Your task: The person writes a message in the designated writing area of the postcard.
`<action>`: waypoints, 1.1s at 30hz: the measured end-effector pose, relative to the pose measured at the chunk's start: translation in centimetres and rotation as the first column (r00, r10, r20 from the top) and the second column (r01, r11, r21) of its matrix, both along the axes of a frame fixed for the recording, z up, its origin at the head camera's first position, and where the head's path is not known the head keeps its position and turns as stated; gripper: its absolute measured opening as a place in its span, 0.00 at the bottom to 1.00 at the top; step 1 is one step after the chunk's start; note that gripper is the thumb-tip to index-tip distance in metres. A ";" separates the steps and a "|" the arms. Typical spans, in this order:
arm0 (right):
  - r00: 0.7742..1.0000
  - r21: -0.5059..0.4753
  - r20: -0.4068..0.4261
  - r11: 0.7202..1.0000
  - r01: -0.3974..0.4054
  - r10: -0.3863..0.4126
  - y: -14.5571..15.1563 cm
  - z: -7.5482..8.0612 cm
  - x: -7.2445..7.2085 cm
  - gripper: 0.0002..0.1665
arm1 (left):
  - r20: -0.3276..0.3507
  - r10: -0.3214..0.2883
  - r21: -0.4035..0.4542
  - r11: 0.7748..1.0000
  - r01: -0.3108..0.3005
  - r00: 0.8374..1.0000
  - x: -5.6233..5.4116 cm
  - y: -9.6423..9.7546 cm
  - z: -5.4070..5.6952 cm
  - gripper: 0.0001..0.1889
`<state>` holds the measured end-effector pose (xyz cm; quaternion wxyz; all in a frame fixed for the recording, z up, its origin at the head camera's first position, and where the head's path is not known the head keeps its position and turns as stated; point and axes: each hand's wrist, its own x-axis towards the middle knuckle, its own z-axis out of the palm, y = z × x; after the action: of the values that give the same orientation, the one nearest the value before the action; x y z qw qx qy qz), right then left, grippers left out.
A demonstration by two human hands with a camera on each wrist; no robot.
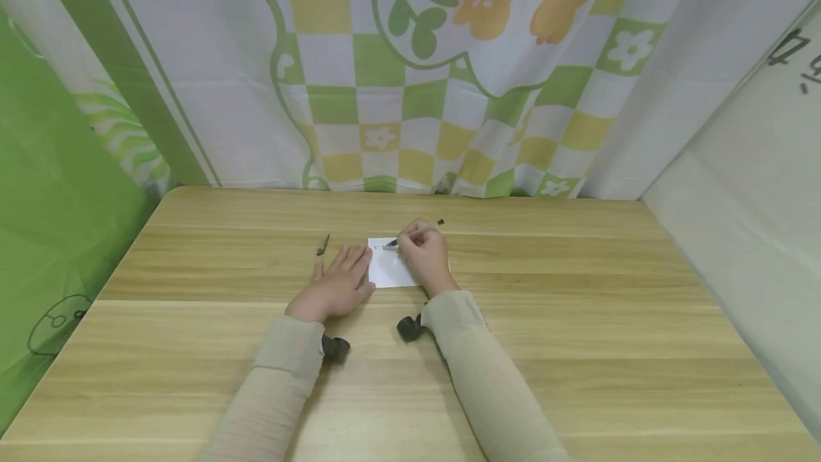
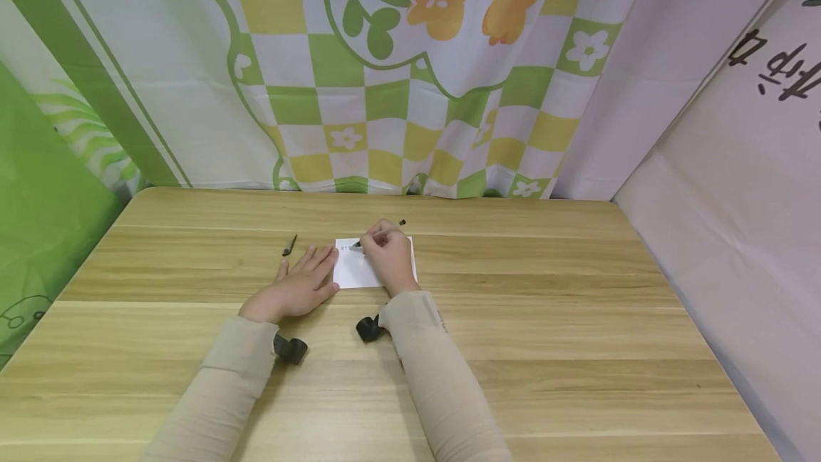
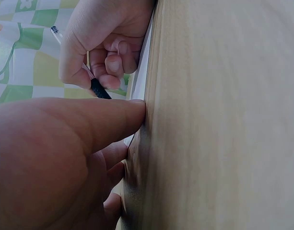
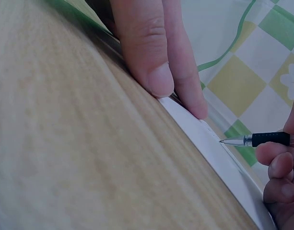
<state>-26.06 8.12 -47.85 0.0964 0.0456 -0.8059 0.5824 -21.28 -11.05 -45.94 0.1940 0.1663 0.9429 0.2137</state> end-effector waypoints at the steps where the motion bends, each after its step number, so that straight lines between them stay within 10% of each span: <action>1: 1.000 -0.001 -0.002 1.000 0.000 0.000 0.0 0.0 0.0 0.08 | -0.002 0.000 0.001 1.000 0.000 1.000 0.0 0.0 0.0 0.38; 33: 1.000 -0.020 -0.002 1.000 0.010 -0.010 0.1 0.0 -0.1 0.08 | -0.004 -0.007 -0.007 1.000 0.006 1.000 0.1 0.1 0.3 0.37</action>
<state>-26.13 8.23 -47.81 0.1007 0.0411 -0.8000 0.5901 -21.15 -10.98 -45.67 0.1933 0.1691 0.9435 0.2094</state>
